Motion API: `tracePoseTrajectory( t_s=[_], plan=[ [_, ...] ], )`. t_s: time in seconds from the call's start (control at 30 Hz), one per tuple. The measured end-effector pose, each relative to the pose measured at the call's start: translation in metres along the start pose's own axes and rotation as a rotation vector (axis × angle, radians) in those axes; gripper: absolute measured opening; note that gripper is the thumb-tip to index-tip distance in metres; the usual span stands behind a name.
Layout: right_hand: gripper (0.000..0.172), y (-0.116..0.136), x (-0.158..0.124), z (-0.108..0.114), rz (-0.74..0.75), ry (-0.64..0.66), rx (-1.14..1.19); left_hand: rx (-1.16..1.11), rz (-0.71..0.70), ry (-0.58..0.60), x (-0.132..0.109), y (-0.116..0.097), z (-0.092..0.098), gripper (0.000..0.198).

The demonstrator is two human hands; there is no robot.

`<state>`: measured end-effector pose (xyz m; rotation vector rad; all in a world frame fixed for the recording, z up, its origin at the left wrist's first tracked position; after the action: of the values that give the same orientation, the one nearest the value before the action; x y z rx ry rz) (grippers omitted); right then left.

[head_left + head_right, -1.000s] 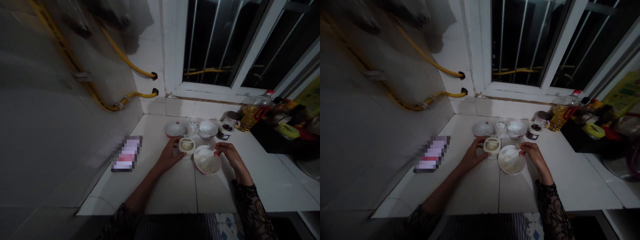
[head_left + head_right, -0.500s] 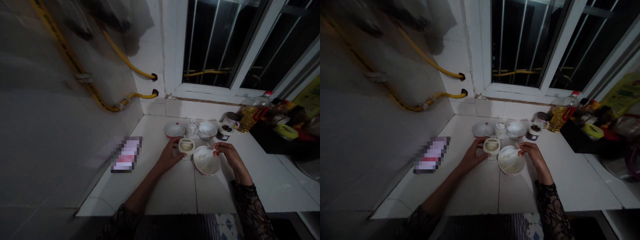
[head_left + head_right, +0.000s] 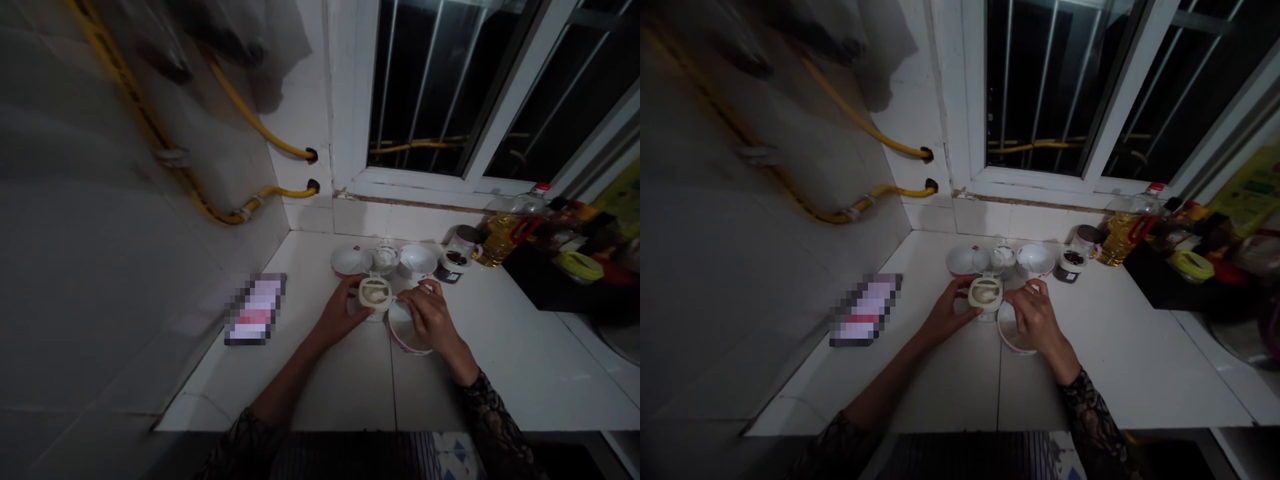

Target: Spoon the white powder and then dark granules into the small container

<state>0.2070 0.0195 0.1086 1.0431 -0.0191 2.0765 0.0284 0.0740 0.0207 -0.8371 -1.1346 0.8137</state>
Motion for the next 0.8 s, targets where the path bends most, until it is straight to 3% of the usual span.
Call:
tracePoseTrajectory(
  t_s=[0.07,0.2,0.27,0.33,0.43,0.57,0.67,0.8],
  plan=[
    [0.019,-0.004,-0.002,0.006,-0.027,-0.038,-0.004,0.008,0.006,-0.001,0.0,0.001,0.0,0.056],
    [0.018,-0.048,-0.013,0.033,-0.371,-0.174,0.101,0.024,0.007,0.002,0.0,0.001,0.0,0.057],
    [0.021,-0.065,-0.018,0.033,-0.466,-0.077,0.113,0.025,0.006,0.002,0.0,0.001,0.001,0.057],
    [0.023,-0.073,-0.019,0.029,-0.452,0.035,0.037,0.023,0.003,0.002,0.0,0.0,0.001,0.057],
    [0.022,-0.072,-0.02,0.017,-0.373,0.161,-0.05,0.025,-0.002,-0.001,0.0,-0.002,0.0,0.057],
    [0.023,-0.06,-0.023,-0.007,-0.298,0.35,0.04,0.031,0.0,-0.009,0.0,0.0,0.0,0.057],
    [0.026,-0.055,-0.026,-0.011,-0.326,0.427,0.14,0.028,0.001,-0.003,0.0,0.002,0.0,0.057],
    [0.027,-0.059,-0.027,-0.011,-0.46,0.44,0.315,0.038,0.003,-0.01,0.0,0.004,0.0,0.058]
  ],
)
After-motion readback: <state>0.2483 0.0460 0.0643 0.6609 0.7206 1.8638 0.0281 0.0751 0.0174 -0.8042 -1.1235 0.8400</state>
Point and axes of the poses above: each hand's wrist, its own x-axis towards the middle knuckle, its own z-axis out of the back of the hand, y = z × x, the point moved 8 cm from there along x, towards the middle knuckle, and after that the axes turned 5 degrees about -x, right-handed, at the moved point
